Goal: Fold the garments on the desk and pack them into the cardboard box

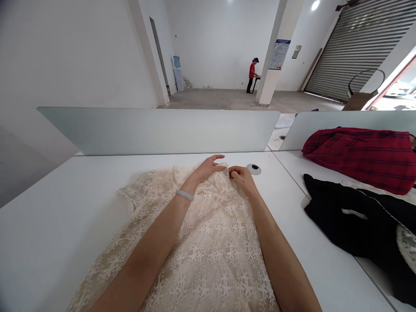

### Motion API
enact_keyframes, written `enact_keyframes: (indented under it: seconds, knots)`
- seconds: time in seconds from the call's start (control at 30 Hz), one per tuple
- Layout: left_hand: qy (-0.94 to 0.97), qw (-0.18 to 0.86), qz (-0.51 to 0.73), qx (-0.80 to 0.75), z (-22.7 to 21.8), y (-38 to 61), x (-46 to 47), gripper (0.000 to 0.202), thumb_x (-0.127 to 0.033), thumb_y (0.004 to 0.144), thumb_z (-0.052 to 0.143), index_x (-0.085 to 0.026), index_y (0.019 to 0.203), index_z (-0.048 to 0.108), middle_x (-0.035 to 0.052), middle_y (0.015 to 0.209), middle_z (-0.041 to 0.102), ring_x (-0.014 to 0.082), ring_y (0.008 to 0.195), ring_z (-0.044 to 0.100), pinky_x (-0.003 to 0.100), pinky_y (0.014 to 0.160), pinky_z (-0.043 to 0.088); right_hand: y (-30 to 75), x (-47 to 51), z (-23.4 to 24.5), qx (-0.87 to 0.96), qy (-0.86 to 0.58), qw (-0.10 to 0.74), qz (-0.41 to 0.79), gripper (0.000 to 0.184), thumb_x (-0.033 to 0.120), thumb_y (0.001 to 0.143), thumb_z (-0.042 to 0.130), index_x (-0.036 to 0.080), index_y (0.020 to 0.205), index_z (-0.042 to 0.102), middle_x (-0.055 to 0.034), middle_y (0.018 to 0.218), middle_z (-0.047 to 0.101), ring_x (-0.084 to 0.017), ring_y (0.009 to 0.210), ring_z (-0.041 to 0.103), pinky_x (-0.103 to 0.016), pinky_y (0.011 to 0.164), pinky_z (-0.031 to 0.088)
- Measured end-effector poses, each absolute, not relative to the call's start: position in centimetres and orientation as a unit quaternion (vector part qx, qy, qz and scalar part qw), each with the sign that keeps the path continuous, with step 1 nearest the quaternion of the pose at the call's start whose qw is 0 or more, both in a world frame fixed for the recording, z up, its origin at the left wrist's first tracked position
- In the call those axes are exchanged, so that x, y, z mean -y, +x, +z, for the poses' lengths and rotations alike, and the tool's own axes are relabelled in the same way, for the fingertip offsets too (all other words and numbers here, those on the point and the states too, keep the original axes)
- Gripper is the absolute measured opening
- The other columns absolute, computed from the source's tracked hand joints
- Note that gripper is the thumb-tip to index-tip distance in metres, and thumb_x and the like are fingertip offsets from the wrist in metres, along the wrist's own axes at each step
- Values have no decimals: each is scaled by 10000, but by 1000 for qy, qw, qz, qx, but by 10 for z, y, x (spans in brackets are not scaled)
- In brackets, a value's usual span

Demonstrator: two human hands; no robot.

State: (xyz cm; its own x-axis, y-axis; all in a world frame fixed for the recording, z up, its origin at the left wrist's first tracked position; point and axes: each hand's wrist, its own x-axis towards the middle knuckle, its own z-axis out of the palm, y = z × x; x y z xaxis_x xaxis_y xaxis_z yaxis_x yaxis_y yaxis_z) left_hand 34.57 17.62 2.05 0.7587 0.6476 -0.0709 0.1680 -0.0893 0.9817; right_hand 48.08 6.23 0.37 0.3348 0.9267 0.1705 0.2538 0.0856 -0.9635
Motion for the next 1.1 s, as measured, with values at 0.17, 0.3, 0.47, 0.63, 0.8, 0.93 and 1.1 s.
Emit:
enact_keyframes:
  seconds: [0.17,0.3,0.47,0.63,0.8,0.93,1.1]
  knots:
    - [712,612,212,-273,20,347,-176,621,-293,719,685,-225,1298,469,100,1010,587,212,965,547,378,911,376,476,-62,6,485,-660,521,242,242,385,727,569,153,662,594,9,611,521,-113,602,449,-250,597,356]
    - [712,601,230,-282,19,348,-177,608,-308,726,688,-227,1291,478,80,969,588,204,927,557,369,886,393,477,-62,5,506,-644,514,256,246,372,746,534,148,764,634,-14,705,583,-125,651,495,-256,622,383]
    - [723,579,269,-264,24,348,-172,557,-358,771,660,-229,1279,473,67,964,627,195,918,584,332,862,420,497,-61,-1,523,-690,477,151,318,421,736,585,171,923,645,-62,966,635,-159,788,563,-291,730,433]
    - [802,452,290,-263,35,345,-173,471,-461,928,388,-198,1319,397,99,1247,587,180,1140,534,284,939,400,527,-52,-10,464,-821,321,88,365,420,814,502,168,1035,650,-111,1110,622,-207,907,593,-319,798,423]
    - [882,238,163,-372,37,304,-201,389,-357,937,341,-235,1280,477,70,1382,487,219,1260,433,357,1029,324,535,-51,-9,441,-863,212,121,284,300,645,675,175,901,684,-99,953,666,-255,938,592,-297,748,419]
    - [865,185,88,-459,30,232,-222,396,-372,898,404,-260,1268,491,104,1392,468,301,1297,367,521,1040,242,537,-57,4,423,-861,258,115,142,192,715,581,180,829,665,-92,887,662,-232,863,609,-296,726,426]
    - [838,147,49,-524,13,144,-217,502,-468,895,349,-267,1352,406,127,1450,383,348,1318,313,582,1018,222,536,-52,16,347,-863,339,144,263,283,858,454,143,1031,594,-114,806,635,-161,572,597,-299,586,470]
